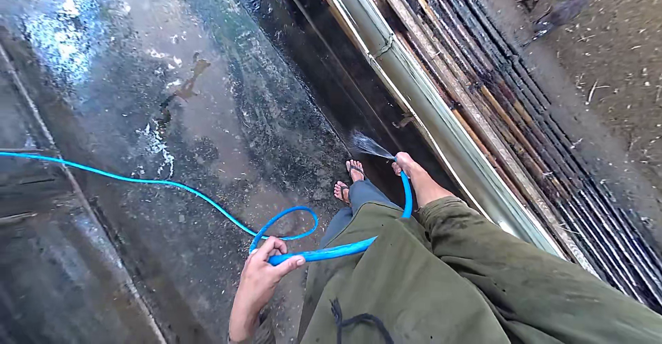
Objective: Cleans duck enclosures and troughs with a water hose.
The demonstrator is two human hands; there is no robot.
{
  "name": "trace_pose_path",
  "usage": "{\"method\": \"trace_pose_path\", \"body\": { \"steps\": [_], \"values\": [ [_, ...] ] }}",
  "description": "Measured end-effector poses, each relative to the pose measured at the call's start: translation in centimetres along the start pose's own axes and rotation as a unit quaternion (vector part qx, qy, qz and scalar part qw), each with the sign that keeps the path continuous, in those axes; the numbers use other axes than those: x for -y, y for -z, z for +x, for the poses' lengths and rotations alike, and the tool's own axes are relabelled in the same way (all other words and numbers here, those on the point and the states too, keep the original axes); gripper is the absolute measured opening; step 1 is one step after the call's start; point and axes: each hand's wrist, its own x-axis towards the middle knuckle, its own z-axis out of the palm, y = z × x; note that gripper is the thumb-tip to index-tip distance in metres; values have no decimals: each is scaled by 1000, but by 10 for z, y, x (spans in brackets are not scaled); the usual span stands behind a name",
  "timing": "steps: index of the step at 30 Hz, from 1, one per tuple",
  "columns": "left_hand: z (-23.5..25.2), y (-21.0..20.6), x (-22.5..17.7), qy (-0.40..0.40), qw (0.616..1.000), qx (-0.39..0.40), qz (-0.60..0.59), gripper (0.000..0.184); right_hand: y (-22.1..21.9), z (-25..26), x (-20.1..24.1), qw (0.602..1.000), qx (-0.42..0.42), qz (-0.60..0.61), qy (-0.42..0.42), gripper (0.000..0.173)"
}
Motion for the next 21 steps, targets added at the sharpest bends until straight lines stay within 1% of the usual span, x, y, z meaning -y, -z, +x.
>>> {"method": "trace_pose_path", "body": {
  "steps": [5,8,12,16,21],
  "values": [
    [17,8,-25,4,1000,-8,12,46,-8,13,33,999,21,36,15,28],
    [29,13,-40,3,999,-24,26,47,-13,17,57,997,33,55,30,29],
    [39,19,-56,-5,998,-57,15,48,-24,15,89,995,60,69,43,34],
    [47,28,-62,1,996,-91,5,49,-44,7,129,992,82,77,62,34],
    [69,48,-69,19,995,-94,-12,45,-78,2,177,988,97,74,93,31]
  ]
}}
